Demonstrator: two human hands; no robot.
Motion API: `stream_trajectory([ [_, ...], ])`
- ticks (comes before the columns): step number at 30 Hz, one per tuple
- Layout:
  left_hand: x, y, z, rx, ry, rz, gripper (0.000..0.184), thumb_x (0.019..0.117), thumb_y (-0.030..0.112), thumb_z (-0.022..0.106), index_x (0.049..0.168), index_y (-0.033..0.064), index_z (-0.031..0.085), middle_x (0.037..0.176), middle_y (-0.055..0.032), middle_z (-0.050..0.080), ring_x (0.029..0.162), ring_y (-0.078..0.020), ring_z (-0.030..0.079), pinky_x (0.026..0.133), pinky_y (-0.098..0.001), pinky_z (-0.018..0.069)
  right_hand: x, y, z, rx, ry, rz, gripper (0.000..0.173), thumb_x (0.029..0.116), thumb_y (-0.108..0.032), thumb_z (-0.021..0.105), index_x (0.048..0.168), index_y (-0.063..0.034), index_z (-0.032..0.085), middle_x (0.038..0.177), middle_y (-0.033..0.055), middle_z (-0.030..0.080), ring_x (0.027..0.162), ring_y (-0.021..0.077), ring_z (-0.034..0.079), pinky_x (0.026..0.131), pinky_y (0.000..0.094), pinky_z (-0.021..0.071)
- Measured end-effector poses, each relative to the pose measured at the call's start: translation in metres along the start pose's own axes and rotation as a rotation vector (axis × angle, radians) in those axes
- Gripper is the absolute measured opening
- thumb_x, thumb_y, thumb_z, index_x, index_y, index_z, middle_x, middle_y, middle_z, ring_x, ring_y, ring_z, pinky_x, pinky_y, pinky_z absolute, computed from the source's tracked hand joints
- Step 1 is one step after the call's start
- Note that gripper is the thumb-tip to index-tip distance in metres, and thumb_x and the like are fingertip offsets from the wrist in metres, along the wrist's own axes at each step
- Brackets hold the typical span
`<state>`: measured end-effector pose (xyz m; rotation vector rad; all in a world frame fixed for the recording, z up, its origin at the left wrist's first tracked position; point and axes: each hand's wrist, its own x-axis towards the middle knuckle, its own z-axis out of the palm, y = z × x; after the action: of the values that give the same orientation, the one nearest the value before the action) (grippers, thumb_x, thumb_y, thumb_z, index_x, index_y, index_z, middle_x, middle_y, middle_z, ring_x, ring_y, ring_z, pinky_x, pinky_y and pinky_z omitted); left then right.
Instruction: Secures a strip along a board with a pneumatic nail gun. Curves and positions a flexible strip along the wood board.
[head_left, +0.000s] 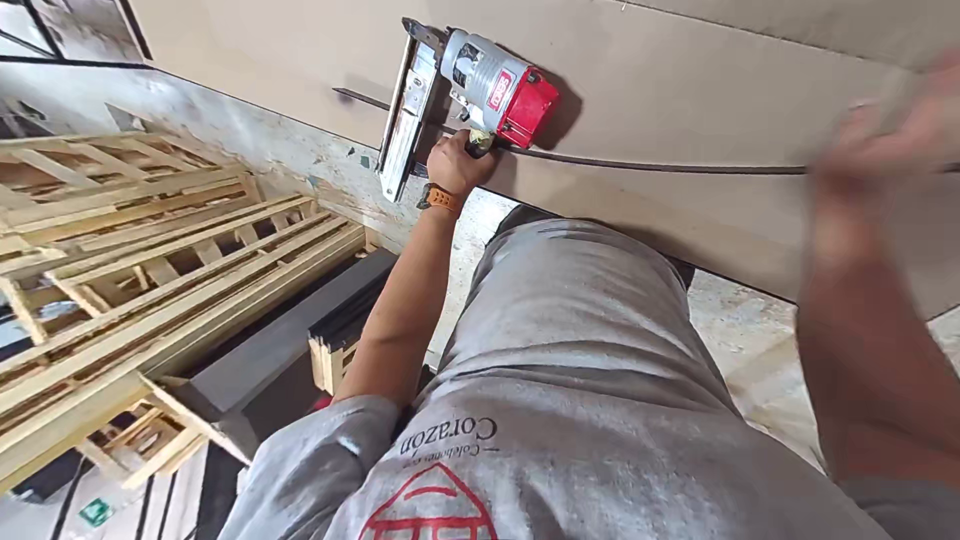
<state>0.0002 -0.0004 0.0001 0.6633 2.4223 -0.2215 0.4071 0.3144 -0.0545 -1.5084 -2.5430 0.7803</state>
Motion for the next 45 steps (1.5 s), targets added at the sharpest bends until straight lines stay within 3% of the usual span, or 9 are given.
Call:
stream_trajectory([
  [2,-0.001,0.000,-0.001,-0.006,-0.006,0.006,0.057,0.0822,0.056,0.069,0.117,0.0112,0.073,0.110,-0.0180,0.074,0.107,-0.0383,0.071,0.090,-0.0635,0.0544,-0.025,-0.071,0.032,-0.035,-0.189,-0.321,0.059,0.1055,-0.049,0.046,0.148,-0.0079,0.051,0.143,0.0236,0.058,0.132,0.0445,0.055,0.110,0.0626,0.0422],
  [4,0.000,0.000,0.000,-0.015,0.008,0.019,0.056,0.0818,0.055,0.070,0.116,0.0111,0.073,0.109,-0.0175,0.074,0.106,-0.0382,0.071,0.089,-0.0633,0.0545,-0.039,-0.123,0.069,-0.048,-0.306,-0.524,0.054,0.1031,-0.054,0.052,0.139,-0.0146,0.061,0.122,0.0178,0.069,0.113,0.0414,0.066,0.094,0.0600,0.0510],
  [8,-0.002,-0.002,0.007,-0.007,0.092,0.029,0.054,0.0823,0.052,0.072,0.118,0.0116,0.074,0.108,-0.0162,0.075,0.103,-0.0368,0.072,0.088,-0.0619,0.0556,-0.041,-0.143,0.106,-0.094,-0.303,-0.640,0.033,0.1095,-0.035,0.047,0.128,-0.0169,0.067,0.105,0.0152,0.068,0.099,0.0379,0.067,0.081,0.0535,0.0543],
  [12,-0.012,-0.003,0.002,-0.002,0.189,0.010,0.055,0.0830,0.051,0.072,0.121,0.0115,0.073,0.109,-0.0169,0.074,0.103,-0.0376,0.071,0.085,-0.0623,0.0554,-0.042,-0.141,0.103,-0.104,-0.309,-0.631,0.031,0.1097,-0.028,0.047,0.130,-0.0158,0.067,0.110,0.0152,0.069,0.104,0.0382,0.067,0.084,0.0536,0.0544],
  [19,-0.061,-0.009,-0.033,-0.153,0.349,-0.036,0.047,0.0882,0.045,0.073,0.116,0.0067,0.070,0.096,-0.0144,0.075,0.089,-0.0318,0.073,0.078,-0.0590,0.0570,-0.040,-0.142,0.104,-0.057,-0.256,-0.621,0.030,0.1094,-0.029,0.048,0.125,-0.0162,0.070,0.107,0.0111,0.071,0.101,0.0344,0.068,0.082,0.0505,0.0548],
  [28,-0.020,0.017,0.015,-0.135,0.182,-0.286,0.060,0.0877,0.052,0.070,0.130,0.0097,0.064,0.111,-0.0192,0.073,0.105,-0.0392,0.071,0.087,-0.0626,0.0555,-0.042,-0.144,0.103,-0.092,-0.269,-0.610,0.030,0.1097,-0.030,0.048,0.126,-0.0169,0.069,0.107,0.0115,0.071,0.105,0.0342,0.068,0.086,0.0507,0.0549],
  [34,-0.012,0.017,0.016,-0.108,0.217,-0.191,0.071,0.0838,0.053,0.077,0.133,0.0050,0.058,0.120,-0.0187,0.068,0.111,-0.0349,0.068,0.093,-0.0549,0.0567,-0.042,-0.144,0.103,-0.100,-0.233,-0.623,0.030,0.1092,-0.029,0.048,0.125,-0.0179,0.070,0.104,0.0103,0.071,0.101,0.0337,0.068,0.081,0.0499,0.0544],
  [40,0.002,0.014,0.009,-0.045,0.261,-0.075,0.064,0.0847,0.047,0.076,0.130,0.0046,0.063,0.116,-0.0198,0.070,0.110,-0.0357,0.069,0.091,-0.0523,0.0570,-0.037,-0.139,0.102,-0.090,-0.221,-0.678,0.035,0.1104,-0.035,0.047,0.129,-0.0151,0.068,0.104,0.0122,0.073,0.097,0.0347,0.069,0.081,0.0498,0.0548],
  [45,-0.004,0.007,0.007,-0.097,0.109,-0.130,0.067,0.0831,0.050,0.077,0.133,0.0083,0.061,0.122,-0.0209,0.067,0.115,-0.0375,0.066,0.095,-0.0558,0.0552,-0.042,-0.135,0.106,-0.103,-0.169,-0.745,0.030,0.1101,-0.028,0.048,0.125,-0.0121,0.069,0.103,0.0114,0.072,0.095,0.0339,0.069,0.077,0.0491,0.0536],
])
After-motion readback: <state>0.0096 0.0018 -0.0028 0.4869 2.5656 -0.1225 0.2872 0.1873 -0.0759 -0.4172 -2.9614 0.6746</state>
